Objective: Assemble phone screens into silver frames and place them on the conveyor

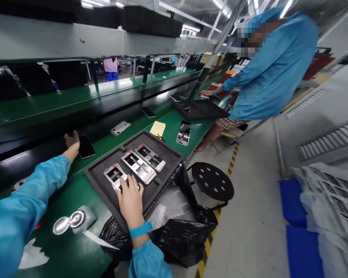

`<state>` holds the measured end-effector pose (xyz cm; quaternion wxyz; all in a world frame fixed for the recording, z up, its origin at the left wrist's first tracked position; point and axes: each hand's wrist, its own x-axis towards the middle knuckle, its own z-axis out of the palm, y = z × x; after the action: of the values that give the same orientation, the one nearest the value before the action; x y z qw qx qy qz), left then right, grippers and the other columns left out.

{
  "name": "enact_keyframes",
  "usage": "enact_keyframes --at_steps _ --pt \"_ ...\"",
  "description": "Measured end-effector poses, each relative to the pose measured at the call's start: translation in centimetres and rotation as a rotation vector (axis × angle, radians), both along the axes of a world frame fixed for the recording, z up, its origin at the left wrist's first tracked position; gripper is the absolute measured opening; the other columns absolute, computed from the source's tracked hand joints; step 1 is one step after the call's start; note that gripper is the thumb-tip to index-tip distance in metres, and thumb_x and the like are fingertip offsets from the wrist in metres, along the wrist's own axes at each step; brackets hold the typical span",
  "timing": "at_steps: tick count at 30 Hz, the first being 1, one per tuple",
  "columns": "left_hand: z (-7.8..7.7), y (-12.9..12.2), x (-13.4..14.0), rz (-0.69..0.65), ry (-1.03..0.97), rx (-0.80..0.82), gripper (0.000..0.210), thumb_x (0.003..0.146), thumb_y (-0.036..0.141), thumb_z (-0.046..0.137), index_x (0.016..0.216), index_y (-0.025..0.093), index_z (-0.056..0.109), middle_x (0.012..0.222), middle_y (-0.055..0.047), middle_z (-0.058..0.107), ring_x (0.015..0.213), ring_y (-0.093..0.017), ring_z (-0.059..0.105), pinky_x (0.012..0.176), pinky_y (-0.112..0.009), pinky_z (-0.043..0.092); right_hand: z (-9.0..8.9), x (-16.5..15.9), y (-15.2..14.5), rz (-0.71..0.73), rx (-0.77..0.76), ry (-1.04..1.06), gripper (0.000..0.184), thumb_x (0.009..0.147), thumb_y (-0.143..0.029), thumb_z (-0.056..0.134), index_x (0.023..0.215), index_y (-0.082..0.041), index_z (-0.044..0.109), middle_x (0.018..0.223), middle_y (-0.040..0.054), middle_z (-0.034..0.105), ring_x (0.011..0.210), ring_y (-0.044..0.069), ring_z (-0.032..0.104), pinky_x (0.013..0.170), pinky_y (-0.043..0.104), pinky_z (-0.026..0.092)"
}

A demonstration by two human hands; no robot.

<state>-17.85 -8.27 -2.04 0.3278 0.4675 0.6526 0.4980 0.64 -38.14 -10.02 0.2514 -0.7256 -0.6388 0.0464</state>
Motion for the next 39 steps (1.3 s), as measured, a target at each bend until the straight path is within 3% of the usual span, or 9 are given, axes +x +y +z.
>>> enact_keyframes --at_steps 3,8,12,18,24,27,31,36,39 --pt "-1.1 1.2 3.3 -0.023 0.041 0.105 0.05 0.105 0.041 0.072 0.148 0.017 0.062 0.16 -0.016 0.056 0.144 -0.035 0.058 0.117 -0.06 0.052 1.2 0.1 -0.3 0.042 -0.008 0.065 0.045 0.102 -0.025 0.072 0.147 -0.02 0.067 0.15 0.0214 0.066 0.142 0.039 0.06 0.115 0.06 0.045" --pt "-3.3 4.3 11.1 -0.353 0.236 0.102 0.1 0.092 0.067 0.078 0.154 -0.004 0.045 0.182 -0.036 0.01 0.17 -0.051 -0.01 0.13 -0.076 0.015 2.6 0.2 -0.7 0.039 -0.047 0.165 0.056 0.095 -0.025 0.082 0.149 -0.021 0.064 0.141 0.0191 0.066 0.133 0.038 0.063 0.112 0.06 0.049" --pt "-4.2 7.4 15.6 -0.606 0.41 -0.023 0.12 0.066 0.054 0.102 0.159 0.0 0.049 0.176 -0.041 0.025 0.166 -0.064 0.001 0.123 -0.085 -0.003 2.2 0.4 -0.7 -0.046 -0.066 0.214 0.067 0.089 -0.029 0.088 0.151 -0.022 0.063 0.131 0.0161 0.067 0.125 0.037 0.065 0.109 0.058 0.052" --pt "-3.2 8.1 16.3 -0.683 0.555 0.01 0.107 0.078 0.038 0.094 0.164 -0.001 0.044 0.171 -0.037 0.04 0.165 -0.057 0.018 0.126 -0.079 -0.007 1.3 0.6 -0.2 -0.162 -0.105 0.255 0.085 0.083 -0.034 0.091 0.159 -0.019 0.055 0.123 0.0142 0.07 0.115 0.037 0.07 0.101 0.053 0.055" --pt "2.2 3.4 9.0 -0.634 0.44 0.195 0.105 0.078 0.042 0.096 0.16 0.003 0.043 0.142 -0.024 0.068 0.151 -0.046 0.047 0.124 -0.057 0.035 0.1 1.2 0.1 -0.128 -0.02 0.304 0.062 0.099 -0.036 0.07 0.157 -0.018 0.058 0.142 0.0192 0.074 0.13 0.037 0.07 0.107 0.05 0.054" --pt "5.0 -0.8 1.8 -0.562 0.24 0.356 0.103 0.062 0.044 0.108 0.143 0.012 0.055 0.115 -0.013 0.076 0.12 -0.036 0.066 0.112 -0.048 0.045 -0.9 1.5 0.4 -0.141 0.059 0.356 0.065 0.103 -0.038 0.058 0.163 -0.014 0.052 0.148 0.0228 0.072 0.131 0.038 0.072 0.107 0.052 0.056" --pt "7.0 -9.0 -8.6 -0.466 0.03 0.495 0.124 0.046 0.057 0.111 0.144 0.014 0.048 0.09 0.002 0.074 0.091 -0.023 0.069 0.092 -0.038 0.052 -2.0 2.4 1.2 -0.154 0.104 0.461 0.072 0.1 -0.051 0.056 0.159 -0.01 0.058 0.123 0.0233 0.083 0.111 0.038 0.081 0.1 0.051 0.061" --pt "6.8 -21.4 -17.0 -0.358 -0.423 0.527 0.108 0.067 0.078 0.093 0.147 0.025 0.045 0.095 -0.003 0.081 0.092 -0.031 0.08 0.082 -0.045 0.064 -0.2 3.0 1.0 -0.167 0.233 0.586 0.089 0.089 -0.077 0.058 0.143 -0.006 0.071 0.116 0.0259 0.084 0.103 0.039 0.082 0.097 0.057 0.064" --pt "6.7 -27.9 -19.2 -0.371 -0.927 0.17 0.074 0.093 0.077 0.071 0.137 0.019 0.064 0.122 -0.014 0.082 0.105 -0.033 0.081 0.091 -0.051 0.067 4.0 0.5 -1.2 -0.256 0.438 0.629 0.086 0.089 -0.074 0.068 0.144 -0.008 0.072 0.127 0.0256 0.081 0.116 0.041 0.08 0.107 0.06 0.061"
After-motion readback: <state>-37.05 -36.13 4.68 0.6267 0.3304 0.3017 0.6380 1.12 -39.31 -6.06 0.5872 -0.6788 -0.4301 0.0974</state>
